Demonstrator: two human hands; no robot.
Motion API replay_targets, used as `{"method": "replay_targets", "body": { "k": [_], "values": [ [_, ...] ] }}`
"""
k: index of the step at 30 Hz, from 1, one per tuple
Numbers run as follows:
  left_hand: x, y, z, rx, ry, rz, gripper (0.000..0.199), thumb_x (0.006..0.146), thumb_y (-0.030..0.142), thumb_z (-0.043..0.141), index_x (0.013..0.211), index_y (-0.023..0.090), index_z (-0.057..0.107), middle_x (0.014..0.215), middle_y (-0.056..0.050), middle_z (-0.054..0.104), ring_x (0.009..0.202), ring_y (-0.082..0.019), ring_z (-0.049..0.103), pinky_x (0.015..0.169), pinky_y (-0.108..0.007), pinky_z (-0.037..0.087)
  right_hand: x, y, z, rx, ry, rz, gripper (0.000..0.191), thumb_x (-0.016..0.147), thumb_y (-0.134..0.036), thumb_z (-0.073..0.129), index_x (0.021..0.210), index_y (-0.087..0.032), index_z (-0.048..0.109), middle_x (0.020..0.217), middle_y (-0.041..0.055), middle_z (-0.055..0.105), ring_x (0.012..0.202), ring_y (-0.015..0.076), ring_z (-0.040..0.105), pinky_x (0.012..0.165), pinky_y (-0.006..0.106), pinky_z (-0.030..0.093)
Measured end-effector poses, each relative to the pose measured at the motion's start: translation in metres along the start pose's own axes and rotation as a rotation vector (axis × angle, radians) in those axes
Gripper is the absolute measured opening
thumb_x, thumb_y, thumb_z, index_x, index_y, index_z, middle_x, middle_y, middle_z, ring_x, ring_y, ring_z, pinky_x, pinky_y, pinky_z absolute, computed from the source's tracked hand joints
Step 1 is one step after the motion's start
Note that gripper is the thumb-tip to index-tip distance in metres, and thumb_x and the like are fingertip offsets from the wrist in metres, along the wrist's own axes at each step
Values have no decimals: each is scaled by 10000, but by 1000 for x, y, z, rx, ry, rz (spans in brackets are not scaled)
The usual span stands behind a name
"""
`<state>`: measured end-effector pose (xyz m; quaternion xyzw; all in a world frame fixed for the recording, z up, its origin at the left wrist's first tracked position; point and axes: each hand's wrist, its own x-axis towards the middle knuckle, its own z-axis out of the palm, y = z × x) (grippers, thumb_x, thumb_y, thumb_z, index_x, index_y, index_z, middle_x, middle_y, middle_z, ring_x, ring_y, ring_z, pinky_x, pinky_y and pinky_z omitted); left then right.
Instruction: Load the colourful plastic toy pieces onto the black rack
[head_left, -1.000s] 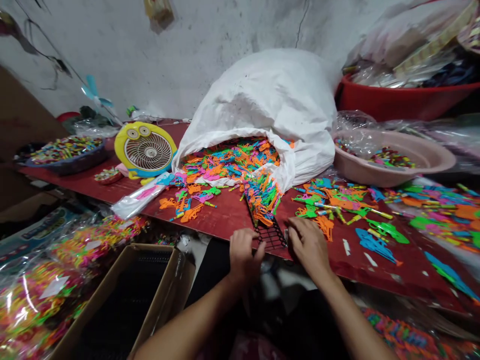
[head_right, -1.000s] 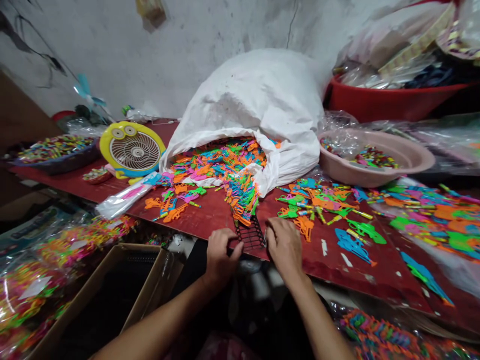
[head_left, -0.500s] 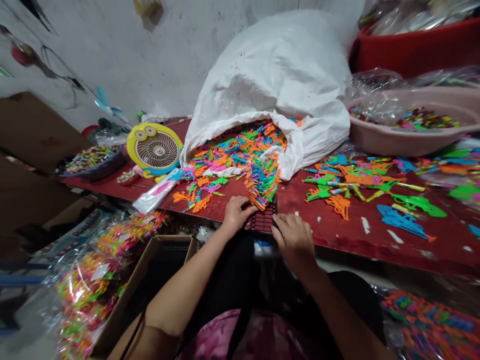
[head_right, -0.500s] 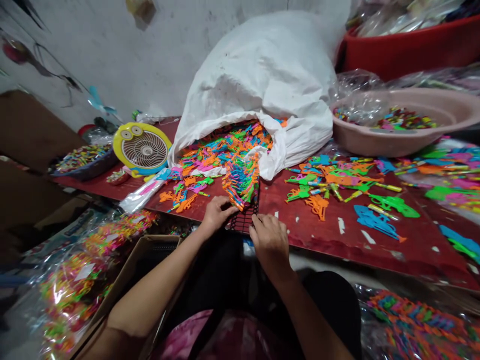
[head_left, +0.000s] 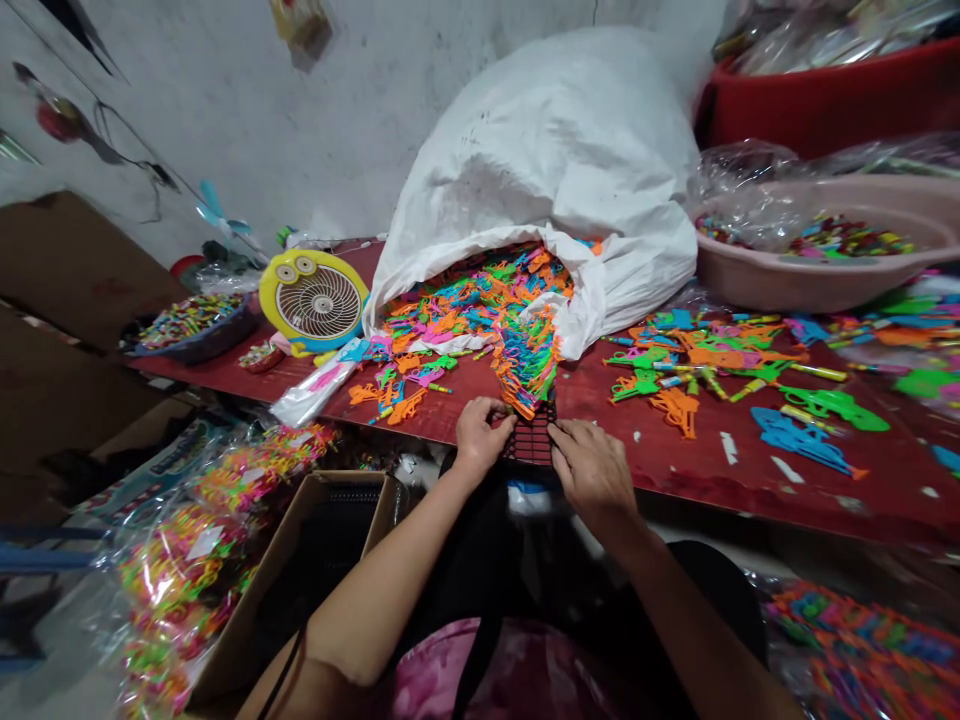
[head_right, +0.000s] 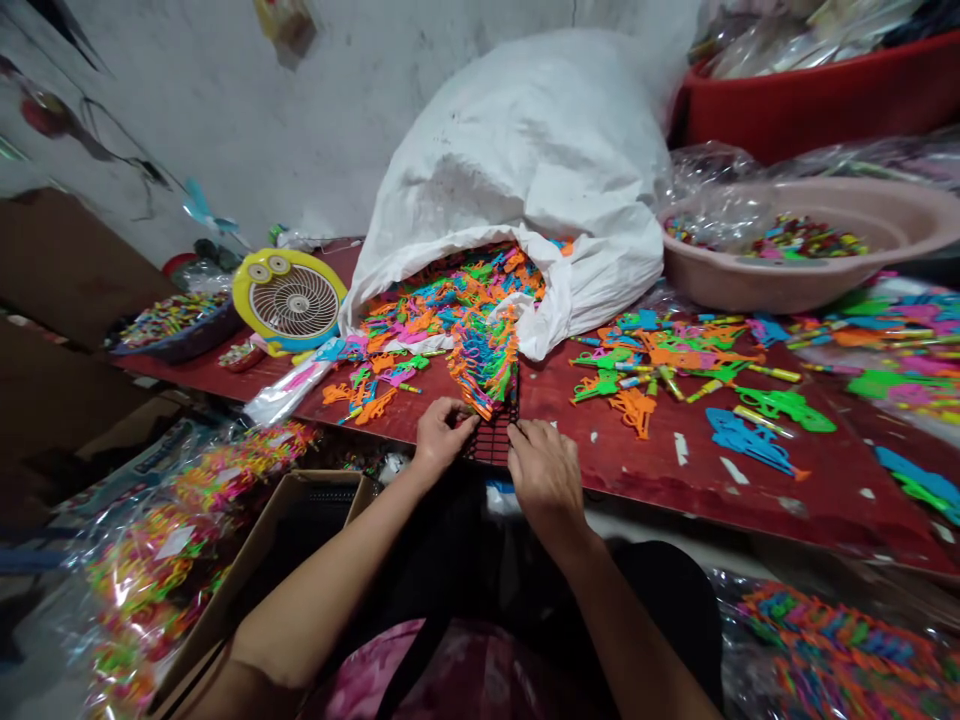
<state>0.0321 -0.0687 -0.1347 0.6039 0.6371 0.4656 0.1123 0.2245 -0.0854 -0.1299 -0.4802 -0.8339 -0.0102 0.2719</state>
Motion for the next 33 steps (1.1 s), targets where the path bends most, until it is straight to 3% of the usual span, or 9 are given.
{"method": "replay_targets", "body": {
  "k": [4,7,9,14,16,21,25,29,33],
  "values": [
    [-10,14,9,143,56,-16,163,749,207,730,691,188,580,704,12,591,725,-153,546,719,-284,427,7,24,-3,-35,-41,-25,390,946,-171,446,1281,-222,640,1314,66,643,1244,275,512,951,426,380],
    [-22,32,20,186,24,-20,92,792,229,699,760,190,622,777,-22,634,791,-182,576,758,-319,445,19,53,-7,-51,-98,-27,425,946,-139,415,1285,-261,641,1326,47,638,1242,264,519,912,416,401],
    [-29,46,28,189,-67,31,35,826,224,657,850,202,670,879,-47,663,879,-205,595,802,-345,458,29,72,-11,-63,-117,-30,435,947,-131,404,1269,-282,653,1326,51,637,1228,253,530,903,410,407],
    [-38,71,40,133,-349,210,151,864,259,624,965,262,737,939,-43,684,919,-213,612,798,-356,474,45,101,-12,-88,-137,-61,454,926,-116,421,1280,-288,647,1381,75,586,1247,246,514,945,411,403],
    [-37,68,39,79,-330,218,170,877,233,607,986,252,736,930,-39,691,913,-198,617,815,-341,480,46,103,-11,-99,-136,-65,456,928,-120,416,1291,-279,642,1394,87,569,1248,248,513,948,405,403],
    [-30,44,26,82,-135,116,205,886,189,576,1024,210,725,904,-55,662,894,-188,608,827,-316,490,46,96,-8,-124,-128,-22,473,932,-112,401,1303,-293,634,1379,96,576,1250,263,504,946,416,395],
    [-21,36,24,130,-164,122,278,879,178,576,1121,226,705,946,-53,653,928,-187,604,850,-313,490,47,89,-6,-124,-109,15,475,919,-111,432,1308,-301,629,1378,99,574,1246,266,493,946,413,379],
    [-14,35,21,139,-207,138,241,872,179,584,1066,222,721,887,-43,637,890,-177,604,813,-295,494,46,87,-8,-67,-59,34,432,921,-144,440,1280,-260,652,1350,110,587,1202,268,507,919,393,379],
    [-8,42,7,138,-84,201,168,916,248,550,1003,210,689,869,-41,625,845,-166,601,785,-286,494,43,94,-10,89,66,170,390,904,-126,421,1161,-168,711,1147,103,686,1049,233,572,904,357,402]
  ]
}}
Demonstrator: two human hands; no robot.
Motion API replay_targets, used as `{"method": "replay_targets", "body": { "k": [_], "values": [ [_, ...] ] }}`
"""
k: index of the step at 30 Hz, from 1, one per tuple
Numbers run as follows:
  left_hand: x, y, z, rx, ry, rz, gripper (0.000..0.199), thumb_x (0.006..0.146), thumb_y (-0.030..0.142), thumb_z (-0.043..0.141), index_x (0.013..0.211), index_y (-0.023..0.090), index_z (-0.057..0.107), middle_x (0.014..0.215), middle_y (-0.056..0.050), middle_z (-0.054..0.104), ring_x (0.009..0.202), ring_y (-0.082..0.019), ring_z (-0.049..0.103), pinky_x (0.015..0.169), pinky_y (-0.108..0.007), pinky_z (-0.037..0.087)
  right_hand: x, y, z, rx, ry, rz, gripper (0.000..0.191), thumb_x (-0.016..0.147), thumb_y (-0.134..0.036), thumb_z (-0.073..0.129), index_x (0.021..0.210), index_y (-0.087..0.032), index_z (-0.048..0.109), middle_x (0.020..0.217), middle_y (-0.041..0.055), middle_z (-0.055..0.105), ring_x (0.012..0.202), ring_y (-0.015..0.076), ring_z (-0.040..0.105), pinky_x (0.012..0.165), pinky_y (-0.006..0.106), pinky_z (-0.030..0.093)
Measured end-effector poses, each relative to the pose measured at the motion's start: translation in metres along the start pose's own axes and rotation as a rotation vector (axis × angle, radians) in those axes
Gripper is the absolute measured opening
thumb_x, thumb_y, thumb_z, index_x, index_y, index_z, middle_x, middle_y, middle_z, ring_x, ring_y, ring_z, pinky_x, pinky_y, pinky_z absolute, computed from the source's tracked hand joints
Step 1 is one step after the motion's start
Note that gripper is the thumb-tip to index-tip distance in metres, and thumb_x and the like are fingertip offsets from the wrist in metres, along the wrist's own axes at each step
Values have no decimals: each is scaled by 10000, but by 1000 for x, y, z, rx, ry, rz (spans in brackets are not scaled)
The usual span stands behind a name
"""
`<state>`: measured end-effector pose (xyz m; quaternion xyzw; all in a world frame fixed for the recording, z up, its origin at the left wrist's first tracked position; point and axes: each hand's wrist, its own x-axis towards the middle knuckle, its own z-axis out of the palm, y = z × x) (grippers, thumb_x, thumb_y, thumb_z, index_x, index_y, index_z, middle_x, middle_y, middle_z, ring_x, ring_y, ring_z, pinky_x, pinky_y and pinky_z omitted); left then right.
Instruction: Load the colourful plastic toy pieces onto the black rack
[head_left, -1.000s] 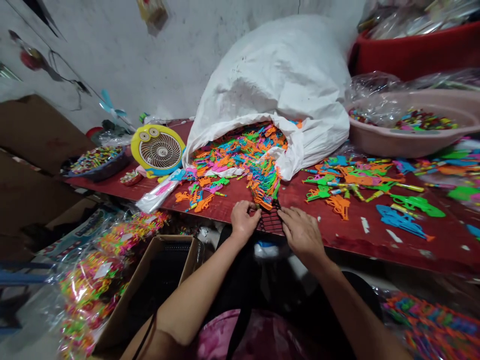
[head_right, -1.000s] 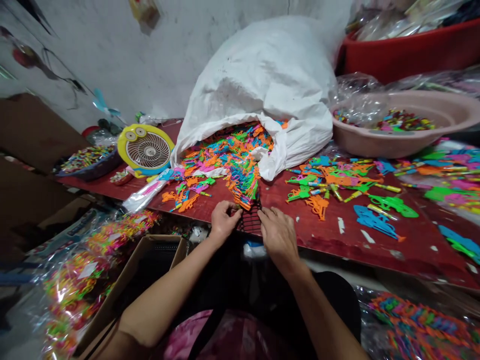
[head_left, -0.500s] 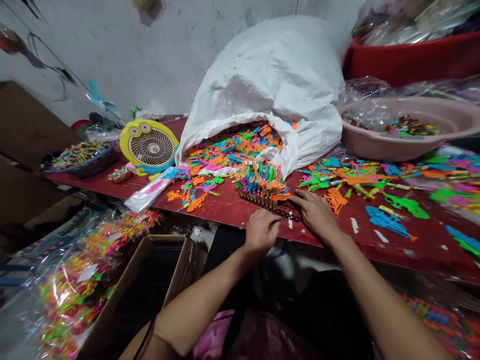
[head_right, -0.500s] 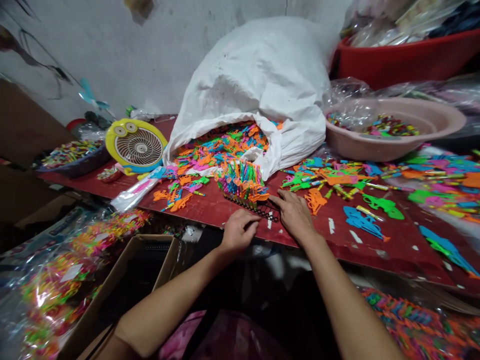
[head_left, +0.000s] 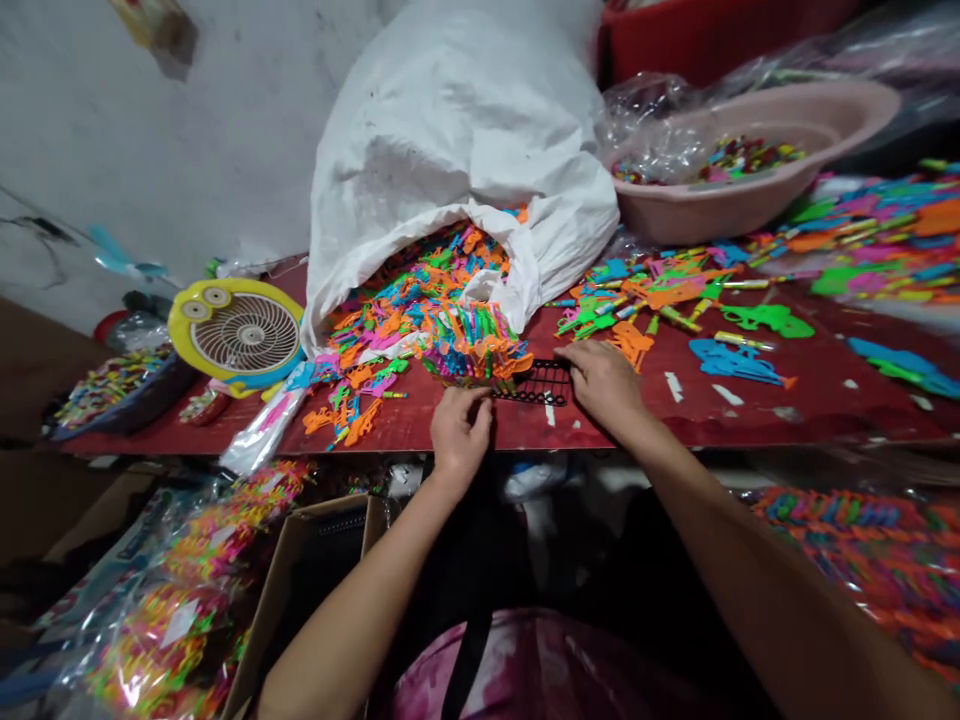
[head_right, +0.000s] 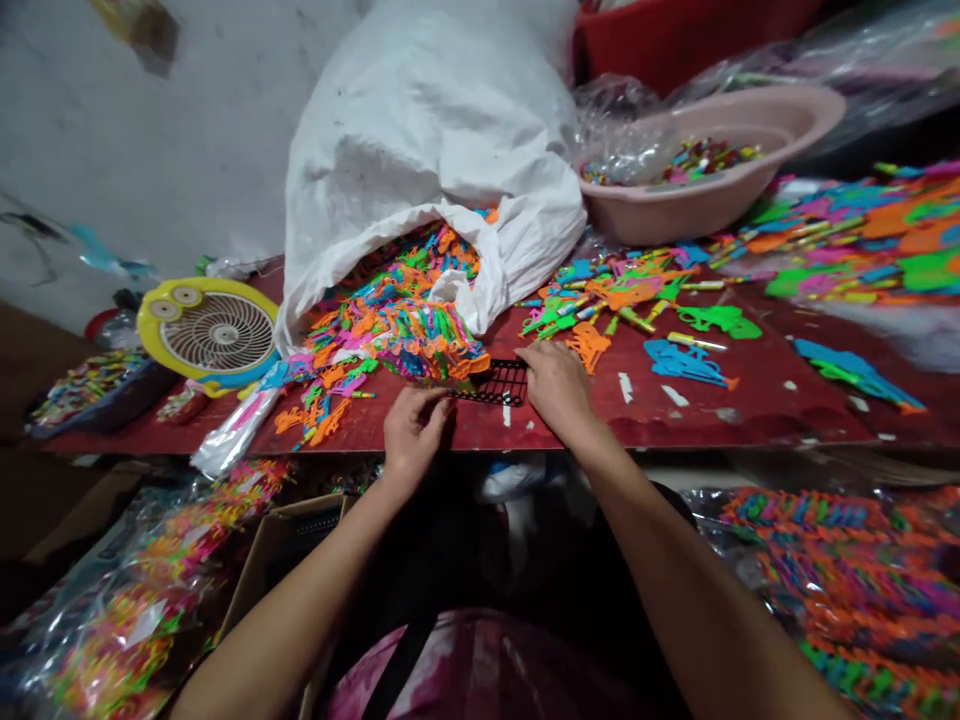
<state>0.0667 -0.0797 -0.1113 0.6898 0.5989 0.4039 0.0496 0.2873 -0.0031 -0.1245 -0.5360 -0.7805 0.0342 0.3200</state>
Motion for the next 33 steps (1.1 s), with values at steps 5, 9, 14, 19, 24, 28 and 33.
{"method": "replay_targets", "body": {
  "k": [5,9,14,19,24,28,33],
  "values": [
    [20,28,-22,257,317,181,318,871,394,622,1122,201,589,1152,-105,582,1159,-260,525,1033,-438,388,1,7,3,64,53,67,346,886,-122,442,1042,-168,748,1030,94,709,980,233,579,894,361,411],
    [53,45,-22,391,121,327,642,784,503,694,1321,205,509,1433,-144,434,1380,-346,347,1145,-524,196,2,6,5,48,28,72,326,899,-143,454,1032,-169,751,1037,93,708,987,236,563,892,367,400],
    [90,37,-19,431,-68,296,481,811,479,672,1211,217,631,1243,-95,609,1203,-294,543,1075,-483,342,2,6,4,69,3,84,325,900,-141,458,1043,-160,749,1038,108,699,993,236,552,887,363,388],
    [112,27,-34,300,-114,273,425,824,477,666,1146,202,691,1142,-74,653,1058,-229,628,948,-367,487,1,5,3,126,49,96,355,891,-136,466,1119,-186,734,1024,93,703,974,232,558,874,350,391],
    [130,22,-46,248,-129,205,413,819,485,672,1110,196,718,1042,-62,671,985,-215,641,901,-365,509,0,5,3,172,119,65,464,899,-117,430,1297,-225,643,1059,85,697,960,227,566,862,353,406],
    [140,19,-49,228,-158,178,434,819,510,666,1122,204,720,1024,-57,662,958,-206,639,878,-352,510,-1,5,4,183,123,54,482,897,-126,428,1325,-229,625,1038,85,694,942,227,577,853,351,419],
    [133,22,-43,305,-148,195,449,804,521,690,1124,207,719,1043,-62,638,959,-215,633,857,-338,508,0,6,4,182,162,68,478,881,-94,408,1280,-184,654,1084,103,691,979,240,575,885,363,421]
  ]
}}
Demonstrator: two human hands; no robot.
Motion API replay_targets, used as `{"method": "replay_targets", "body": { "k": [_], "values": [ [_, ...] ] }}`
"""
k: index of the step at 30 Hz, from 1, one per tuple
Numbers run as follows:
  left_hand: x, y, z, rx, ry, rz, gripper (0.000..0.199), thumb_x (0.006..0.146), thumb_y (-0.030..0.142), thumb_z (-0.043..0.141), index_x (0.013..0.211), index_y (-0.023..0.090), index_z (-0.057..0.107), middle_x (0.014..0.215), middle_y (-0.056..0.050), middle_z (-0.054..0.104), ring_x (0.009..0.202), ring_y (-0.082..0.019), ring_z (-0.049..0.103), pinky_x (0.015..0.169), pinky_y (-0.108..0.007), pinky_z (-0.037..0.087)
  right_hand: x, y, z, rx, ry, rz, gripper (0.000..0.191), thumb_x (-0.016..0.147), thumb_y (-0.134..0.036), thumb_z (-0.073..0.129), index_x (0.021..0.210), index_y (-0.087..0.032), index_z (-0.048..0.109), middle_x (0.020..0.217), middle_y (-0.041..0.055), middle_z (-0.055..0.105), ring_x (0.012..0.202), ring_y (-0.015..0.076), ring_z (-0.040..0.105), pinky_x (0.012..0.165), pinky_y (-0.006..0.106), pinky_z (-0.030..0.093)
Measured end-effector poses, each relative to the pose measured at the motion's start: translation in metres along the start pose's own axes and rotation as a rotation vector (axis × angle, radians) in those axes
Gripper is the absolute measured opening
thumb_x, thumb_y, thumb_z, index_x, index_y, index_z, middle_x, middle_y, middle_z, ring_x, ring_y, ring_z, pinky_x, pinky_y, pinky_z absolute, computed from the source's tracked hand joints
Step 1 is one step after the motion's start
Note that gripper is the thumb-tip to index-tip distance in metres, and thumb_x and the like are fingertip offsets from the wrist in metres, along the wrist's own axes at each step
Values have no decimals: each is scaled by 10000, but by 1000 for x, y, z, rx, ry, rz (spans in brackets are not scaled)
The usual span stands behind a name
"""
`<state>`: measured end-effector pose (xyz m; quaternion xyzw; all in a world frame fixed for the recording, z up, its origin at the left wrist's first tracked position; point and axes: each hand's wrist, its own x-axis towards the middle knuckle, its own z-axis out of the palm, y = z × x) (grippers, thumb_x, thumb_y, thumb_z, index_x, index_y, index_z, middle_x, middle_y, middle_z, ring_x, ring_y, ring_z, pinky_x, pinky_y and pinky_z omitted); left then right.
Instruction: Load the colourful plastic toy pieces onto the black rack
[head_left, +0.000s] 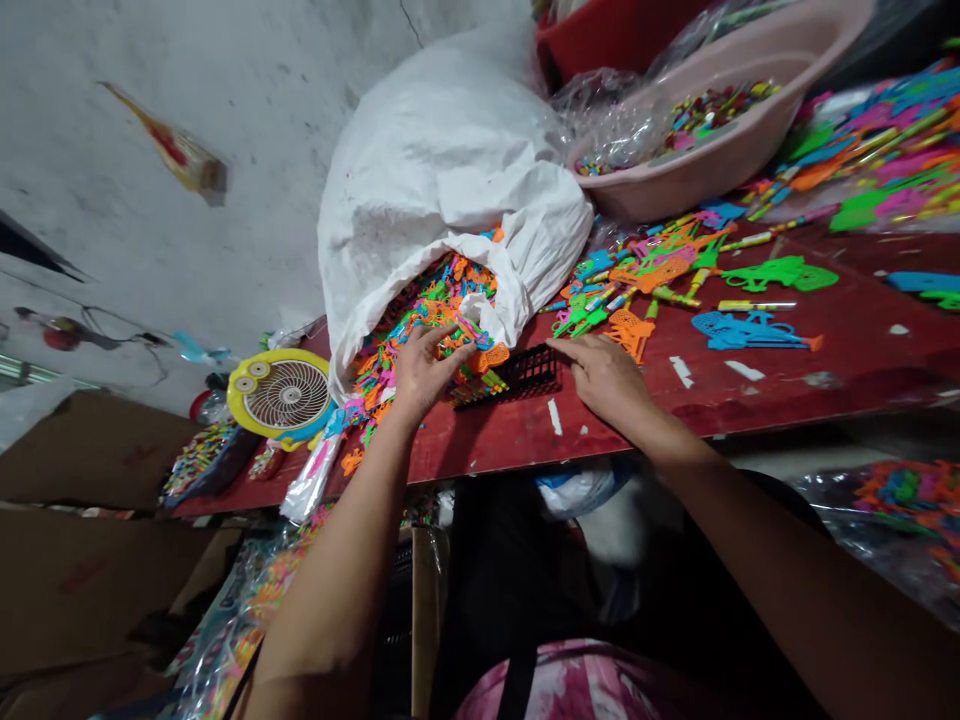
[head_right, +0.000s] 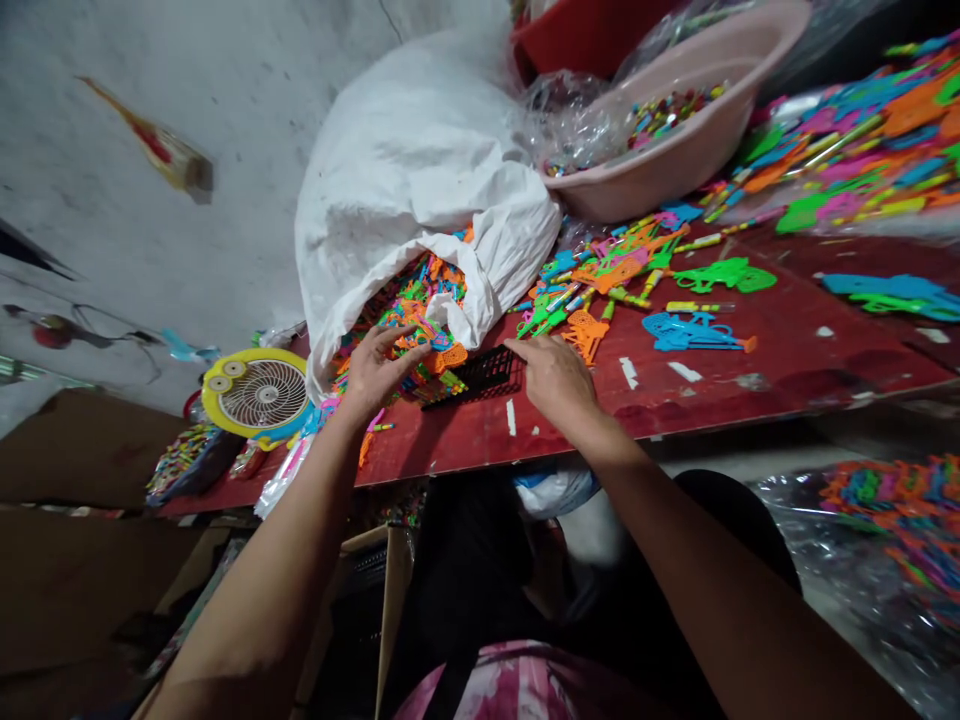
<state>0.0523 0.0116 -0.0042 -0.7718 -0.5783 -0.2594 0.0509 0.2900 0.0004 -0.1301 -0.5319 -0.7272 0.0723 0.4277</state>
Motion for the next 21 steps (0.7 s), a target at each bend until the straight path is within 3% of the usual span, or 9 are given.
{"method": "replay_targets", "body": {
  "k": [5,8,11,15,18,21],
  "values": [
    [-21,22,12,166,-20,61,511,804,569,678,1162,205,680,1054,-87,601,953,-246,620,803,-325,499,0,-2,-5,-18,103,36,373,911,-165,425,1154,-132,707,1060,108,693,998,241,573,905,344,415],
    [-28,37,13,268,-44,30,485,822,599,635,1105,207,679,1016,-92,587,929,-256,615,759,-321,486,-2,-10,-9,-4,117,15,323,917,-190,453,1089,-149,723,1019,97,698,974,232,579,892,338,416],
    [-31,59,7,377,-91,-37,533,815,686,565,1006,204,688,1024,-102,591,899,-254,622,720,-315,472,-7,-22,-8,33,90,-15,259,909,-221,498,1016,-174,730,961,86,695,929,228,578,850,340,417],
    [-33,81,-10,385,-163,-92,650,848,753,412,1070,208,688,1137,-119,589,896,-254,644,735,-333,470,-17,-35,2,141,-21,-27,185,879,-221,537,900,-205,720,905,65,686,881,212,577,818,332,415],
    [-30,74,-26,273,-122,-56,644,889,723,373,1093,209,704,1106,-109,627,917,-247,645,781,-339,472,-23,-38,8,188,-58,18,167,851,-206,553,881,-218,716,921,56,694,889,212,583,831,346,408],
    [-26,51,-37,94,-110,17,557,978,583,330,1074,204,727,1035,-88,678,977,-220,630,870,-331,470,-26,-39,10,212,-70,35,183,829,-204,567,927,-223,720,968,53,702,941,223,587,867,368,394]
  ]
}}
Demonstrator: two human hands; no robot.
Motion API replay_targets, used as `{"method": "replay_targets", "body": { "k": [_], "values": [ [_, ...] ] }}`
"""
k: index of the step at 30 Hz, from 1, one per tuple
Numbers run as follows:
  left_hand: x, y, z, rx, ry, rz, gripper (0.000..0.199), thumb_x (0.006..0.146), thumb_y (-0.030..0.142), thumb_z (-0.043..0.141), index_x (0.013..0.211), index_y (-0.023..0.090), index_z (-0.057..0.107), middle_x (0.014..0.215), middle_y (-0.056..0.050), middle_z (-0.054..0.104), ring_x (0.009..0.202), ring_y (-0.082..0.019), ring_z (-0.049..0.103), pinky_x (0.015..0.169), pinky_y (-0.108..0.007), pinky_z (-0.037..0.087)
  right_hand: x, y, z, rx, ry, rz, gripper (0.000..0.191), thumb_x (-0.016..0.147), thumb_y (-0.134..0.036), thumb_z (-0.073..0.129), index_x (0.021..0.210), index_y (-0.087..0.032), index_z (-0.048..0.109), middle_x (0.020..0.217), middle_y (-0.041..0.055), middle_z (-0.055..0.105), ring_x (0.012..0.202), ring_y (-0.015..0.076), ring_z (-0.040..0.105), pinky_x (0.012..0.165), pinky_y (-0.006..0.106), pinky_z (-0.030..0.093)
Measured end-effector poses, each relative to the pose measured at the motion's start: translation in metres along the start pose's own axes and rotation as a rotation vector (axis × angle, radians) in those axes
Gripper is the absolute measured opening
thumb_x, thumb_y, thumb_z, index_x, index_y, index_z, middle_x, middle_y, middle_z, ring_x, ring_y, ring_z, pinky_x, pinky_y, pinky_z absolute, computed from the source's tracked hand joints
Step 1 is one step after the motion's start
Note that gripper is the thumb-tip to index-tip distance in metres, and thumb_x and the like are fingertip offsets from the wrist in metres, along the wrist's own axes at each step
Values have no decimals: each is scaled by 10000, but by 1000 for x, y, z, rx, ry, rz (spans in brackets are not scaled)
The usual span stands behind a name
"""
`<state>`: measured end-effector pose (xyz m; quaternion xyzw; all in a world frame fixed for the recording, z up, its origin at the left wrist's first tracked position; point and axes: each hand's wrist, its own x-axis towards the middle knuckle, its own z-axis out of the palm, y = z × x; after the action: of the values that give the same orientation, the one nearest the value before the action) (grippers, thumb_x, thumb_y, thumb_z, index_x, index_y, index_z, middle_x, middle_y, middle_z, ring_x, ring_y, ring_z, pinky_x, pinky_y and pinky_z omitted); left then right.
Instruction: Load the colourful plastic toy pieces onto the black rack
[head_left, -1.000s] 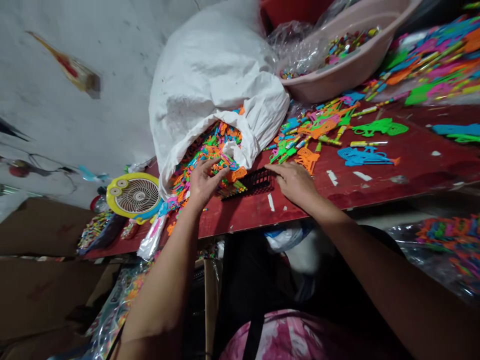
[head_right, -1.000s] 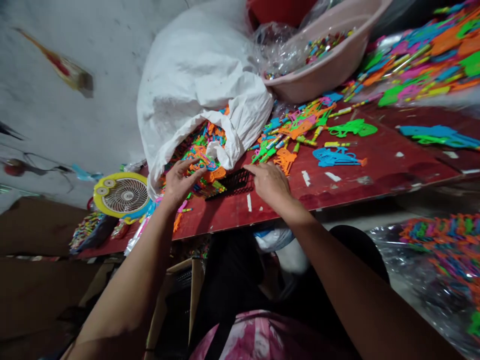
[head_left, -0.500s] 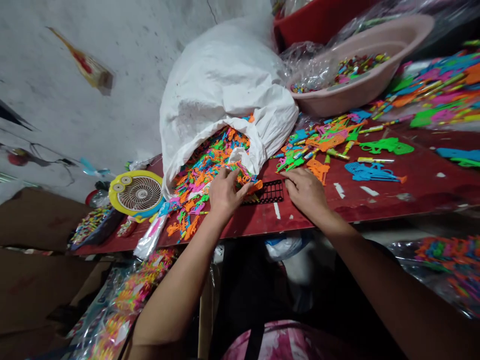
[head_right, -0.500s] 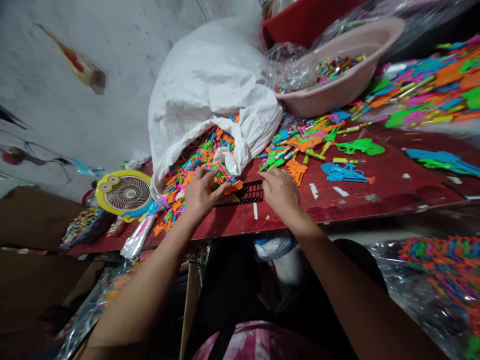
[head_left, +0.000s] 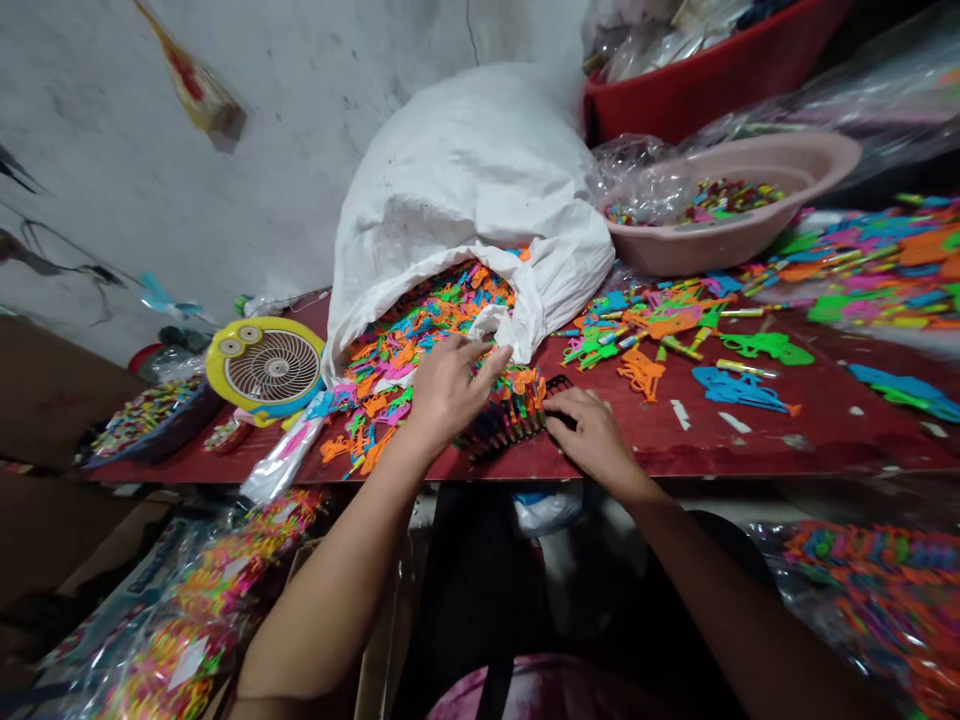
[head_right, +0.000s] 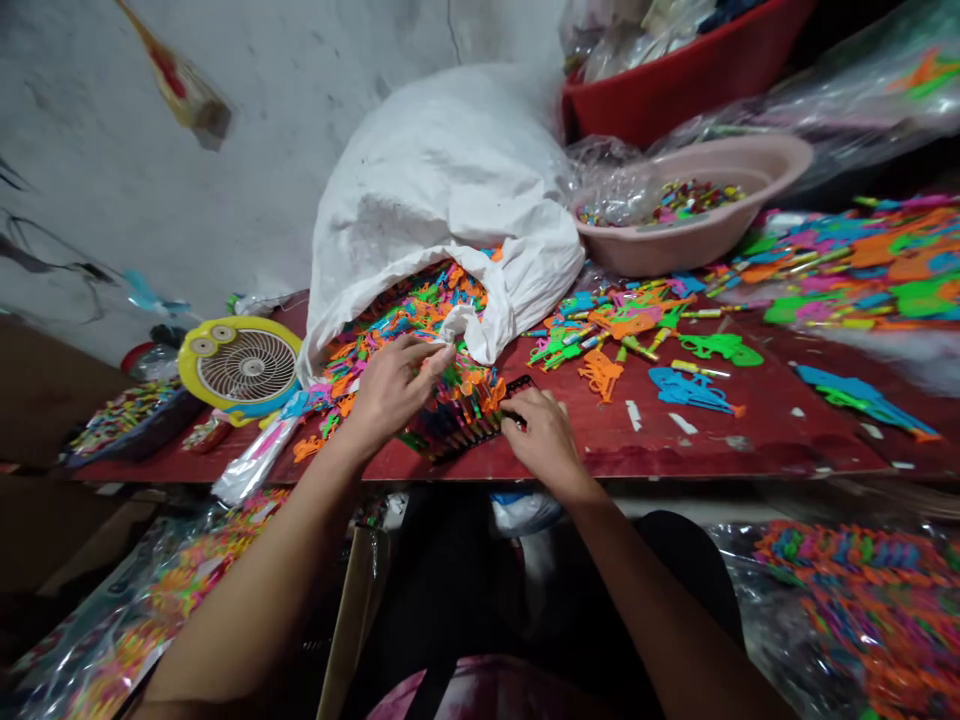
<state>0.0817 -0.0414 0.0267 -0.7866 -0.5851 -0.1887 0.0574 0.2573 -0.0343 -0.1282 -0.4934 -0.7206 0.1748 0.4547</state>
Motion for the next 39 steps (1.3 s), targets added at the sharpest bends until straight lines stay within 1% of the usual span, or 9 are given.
{"method": "replay_targets", "body": {
  "k": [3,8,13,17,20,26,31,34,39],
  "values": [
    [-2,-18,1,-142,-70,127,467,1003,485,353,1137,216,709,1187,-83,668,1131,-211,593,993,-357,442,-1,-4,0,2,2,21,174,815,-245,590,937,-217,712,973,53,693,961,230,586,856,368,387],
    [-11,-21,11,-40,-170,215,551,892,590,545,1346,280,572,1488,-114,443,1370,-294,414,1099,-498,346,3,-14,-2,-11,-13,69,140,786,-265,581,848,-203,690,815,33,637,790,187,572,714,310,375],
    [-9,-18,13,60,-190,230,428,922,571,493,1166,286,702,1498,-123,417,1360,-326,413,1077,-541,344,12,-16,-5,209,-135,186,71,727,-265,571,695,-201,581,601,-31,510,554,116,470,545,247,343],
    [-7,-18,15,91,-206,214,374,936,507,491,1149,287,705,1491,-118,424,1343,-328,428,1058,-555,364,16,-17,-10,507,-239,448,165,687,-338,641,764,-198,599,536,-57,528,456,112,491,477,240,368],
    [-9,-16,14,89,-202,203,345,928,474,507,1142,291,707,1493,-104,423,1342,-316,430,1074,-546,361,16,-19,-10,664,-230,563,246,646,-372,701,787,-191,609,543,-49,566,453,120,522,465,244,408],
    [-11,-13,14,54,-164,215,442,862,611,556,1100,275,720,1464,-114,446,1334,-336,427,1065,-541,392,12,-25,-5,677,-193,563,295,635,-382,731,835,-203,607,552,-80,518,438,88,452,437,224,413],
    [-10,-12,16,52,-156,193,351,846,535,630,1065,280,732,1449,-119,452,1316,-339,450,1055,-543,414,21,-23,-17,685,-212,540,326,630,-423,743,813,-188,611,573,-59,527,508,105,501,517,242,446],
    [-10,-13,16,33,-161,194,342,844,514,642,1084,284,725,1465,-121,436,1334,-340,436,1059,-543,412,37,-6,-29,571,-89,474,292,661,-425,688,833,-200,616,596,-42,554,545,131,527,561,268,450],
    [-11,-13,14,22,-175,192,344,856,531,615,1028,254,725,1483,-131,422,1364,-352,407,1058,-569,404,61,34,-39,-57,78,322,151,664,-311,575,762,-211,633,681,27,630,647,195,564,656,335,456]
  ]
}}
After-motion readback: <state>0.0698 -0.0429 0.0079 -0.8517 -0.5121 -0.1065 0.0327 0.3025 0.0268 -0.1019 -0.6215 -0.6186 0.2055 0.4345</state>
